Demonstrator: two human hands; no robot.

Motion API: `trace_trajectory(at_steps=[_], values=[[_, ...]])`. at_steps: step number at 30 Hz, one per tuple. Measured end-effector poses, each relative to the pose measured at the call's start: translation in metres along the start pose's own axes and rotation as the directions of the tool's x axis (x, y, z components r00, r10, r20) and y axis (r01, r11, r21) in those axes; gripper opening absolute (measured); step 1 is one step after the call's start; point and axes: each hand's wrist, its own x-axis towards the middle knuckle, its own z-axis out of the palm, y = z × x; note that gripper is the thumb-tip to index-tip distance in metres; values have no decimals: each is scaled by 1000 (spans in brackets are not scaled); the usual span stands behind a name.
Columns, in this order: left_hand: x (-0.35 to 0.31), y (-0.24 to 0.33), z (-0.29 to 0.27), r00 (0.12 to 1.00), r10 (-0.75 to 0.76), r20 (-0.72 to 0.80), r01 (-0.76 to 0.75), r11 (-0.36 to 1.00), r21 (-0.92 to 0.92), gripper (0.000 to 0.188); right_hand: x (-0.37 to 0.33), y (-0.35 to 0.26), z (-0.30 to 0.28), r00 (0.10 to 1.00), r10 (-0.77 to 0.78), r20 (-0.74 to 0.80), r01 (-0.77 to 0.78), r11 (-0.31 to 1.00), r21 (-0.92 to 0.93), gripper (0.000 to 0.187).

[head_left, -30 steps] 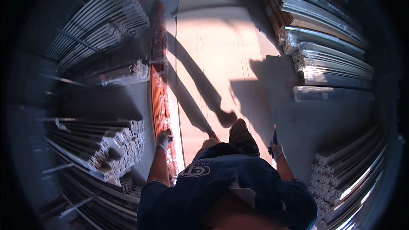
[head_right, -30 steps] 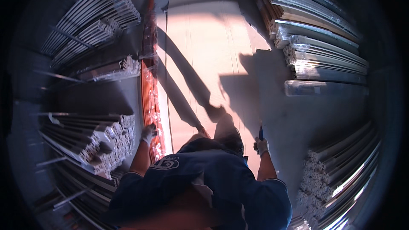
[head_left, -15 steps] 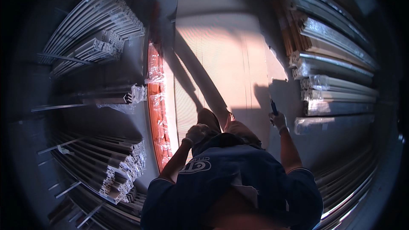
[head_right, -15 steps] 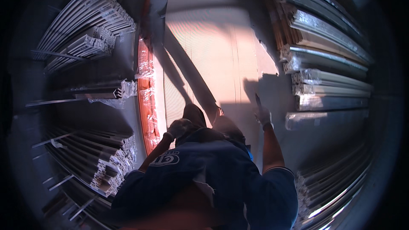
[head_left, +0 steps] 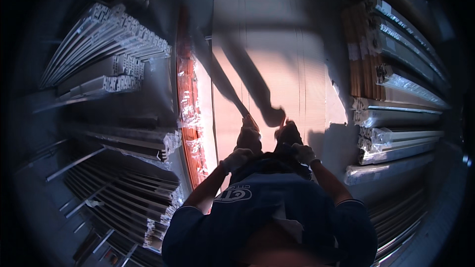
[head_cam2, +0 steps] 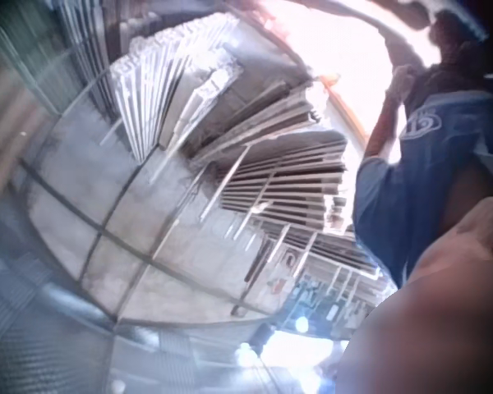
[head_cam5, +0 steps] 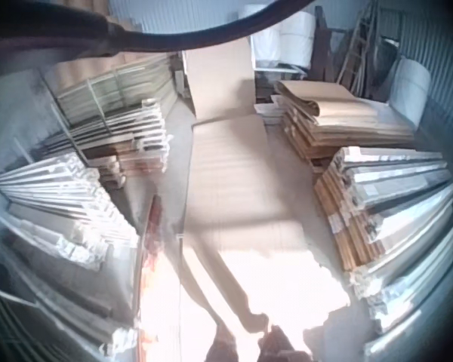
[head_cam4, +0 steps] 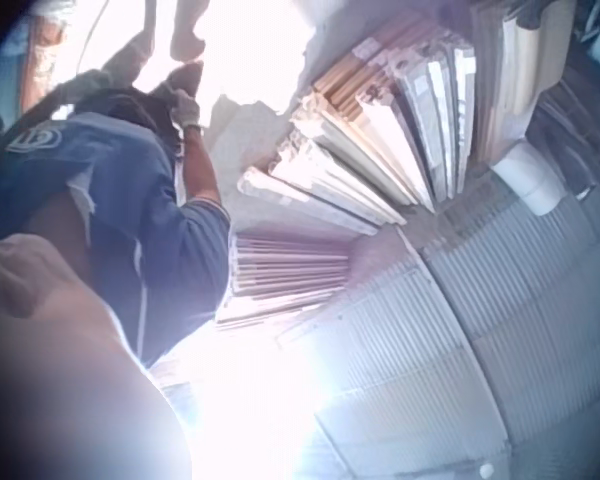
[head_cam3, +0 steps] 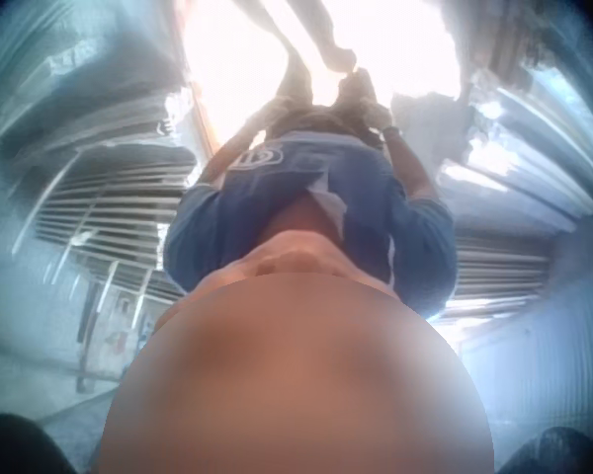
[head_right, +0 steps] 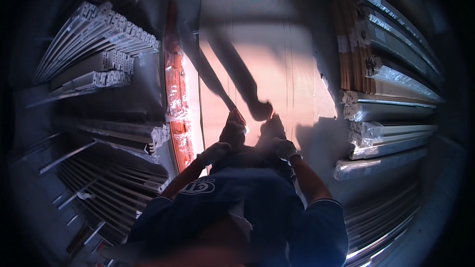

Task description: The person repeatedly picks up large corrugated panels, places them on the floor, and cuts them into smaller pieces using a utility knife. The cut pieces are set aside on the floor.

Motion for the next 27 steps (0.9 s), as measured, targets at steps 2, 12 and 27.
trace_trajectory(at_steps=[2,12,27], values=[[-6,27,-27,996,-56,71,73,961,-266,13,10,1,-52,976,-105,189,13,901,433,28],[93,99,-143,813,-548,195,543,595,-593,25,78,46,-215,791,-46,610,-590,200,782,37],[259,-49,-477,791,-566,-233,405,769,-495,26,283,133,-368,875,242,419,-476,275,835,21]])
